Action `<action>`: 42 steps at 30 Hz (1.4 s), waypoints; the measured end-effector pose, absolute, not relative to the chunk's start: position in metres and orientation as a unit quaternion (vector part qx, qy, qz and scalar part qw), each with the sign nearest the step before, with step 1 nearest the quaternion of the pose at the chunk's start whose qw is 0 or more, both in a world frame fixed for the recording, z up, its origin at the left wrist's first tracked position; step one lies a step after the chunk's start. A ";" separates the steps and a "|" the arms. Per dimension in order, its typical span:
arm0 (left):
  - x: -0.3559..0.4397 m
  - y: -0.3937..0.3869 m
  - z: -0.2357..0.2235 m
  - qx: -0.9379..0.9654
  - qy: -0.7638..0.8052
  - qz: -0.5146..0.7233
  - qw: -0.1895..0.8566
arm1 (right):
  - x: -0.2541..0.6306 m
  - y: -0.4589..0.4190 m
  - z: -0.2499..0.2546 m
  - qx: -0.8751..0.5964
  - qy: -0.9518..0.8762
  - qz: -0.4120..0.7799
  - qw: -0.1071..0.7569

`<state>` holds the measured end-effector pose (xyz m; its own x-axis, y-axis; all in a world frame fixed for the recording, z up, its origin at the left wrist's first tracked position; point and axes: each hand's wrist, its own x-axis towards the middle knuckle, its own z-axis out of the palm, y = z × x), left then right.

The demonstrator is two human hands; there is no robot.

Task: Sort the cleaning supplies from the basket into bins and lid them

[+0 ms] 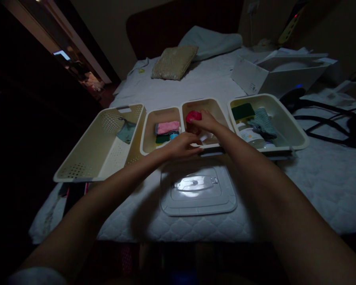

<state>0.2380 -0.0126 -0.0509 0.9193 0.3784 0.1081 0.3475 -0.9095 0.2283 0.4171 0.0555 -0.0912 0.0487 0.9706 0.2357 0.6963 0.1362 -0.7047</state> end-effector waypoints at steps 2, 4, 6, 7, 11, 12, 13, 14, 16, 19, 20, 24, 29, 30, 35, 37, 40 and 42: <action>0.231 -0.008 -0.048 0.962 0.207 0.127 0.125 | 0.417 0.059 -0.090 -0.646 -0.648 0.168 0.368; 0.219 0.000 -0.042 0.950 0.233 0.157 0.135 | 0.416 0.062 -0.087 -0.648 -0.635 0.160 0.389; 0.202 0.011 -0.035 0.938 0.270 0.177 0.124 | 0.411 0.063 -0.081 -0.640 -0.632 0.154 0.409; 0.191 0.017 -0.032 0.927 0.303 0.195 0.102 | 0.406 0.063 -0.077 -0.635 -0.636 0.148 0.413; 0.136 0.041 -0.028 0.866 0.442 0.229 0.054 | 0.373 0.059 -0.057 -0.606 -0.674 0.118 0.405; 0.121 0.044 -0.029 0.850 0.471 0.228 0.056 | 0.361 0.057 -0.051 -0.597 -0.687 0.113 0.400; 0.108 0.046 -0.030 0.840 0.494 0.219 0.055 | 0.348 0.055 -0.045 -0.586 -0.700 0.110 0.393; 0.096 0.047 -0.030 0.832 0.509 0.215 0.055 | 0.334 0.052 -0.038 -0.571 -0.718 0.108 0.384; 0.077 0.045 -0.031 0.825 0.518 0.216 0.061 | 0.304 0.047 -0.027 -0.545 -0.750 0.107 0.361; 0.062 0.035 -0.026 0.821 0.513 0.244 0.051 | 0.259 0.042 -0.014 -0.513 -0.785 0.106 0.331; 0.057 0.031 -0.023 0.818 0.515 0.251 0.042 | 0.244 0.041 -0.012 -0.504 -0.793 0.104 0.326; 0.028 0.014 -0.015 0.811 0.546 0.210 0.000 | 0.192 0.044 -0.015 -0.472 -0.813 0.105 0.325; -0.037 -0.011 -0.029 0.788 0.605 0.110 -0.012 | 0.136 0.048 -0.028 -0.446 -0.838 0.111 0.295; -0.050 -0.014 -0.034 0.780 0.616 0.108 -0.005 | 0.126 0.048 -0.030 -0.448 -0.842 0.111 0.281; -0.093 -0.015 -0.054 0.748 0.650 0.130 0.017 | 0.082 0.055 -0.038 -0.473 -0.847 0.117 0.212; -0.099 -0.013 -0.055 0.748 0.650 0.133 0.020 | 0.072 0.061 -0.043 -0.470 -0.858 0.104 0.180; -0.099 -0.015 -0.053 0.747 0.654 0.118 0.028 | 0.065 0.076 -0.051 -0.474 -0.866 0.084 0.135; -0.097 -0.019 -0.052 0.746 0.659 0.092 0.040 | 0.064 0.088 -0.058 -0.481 -0.864 0.085 0.123</action>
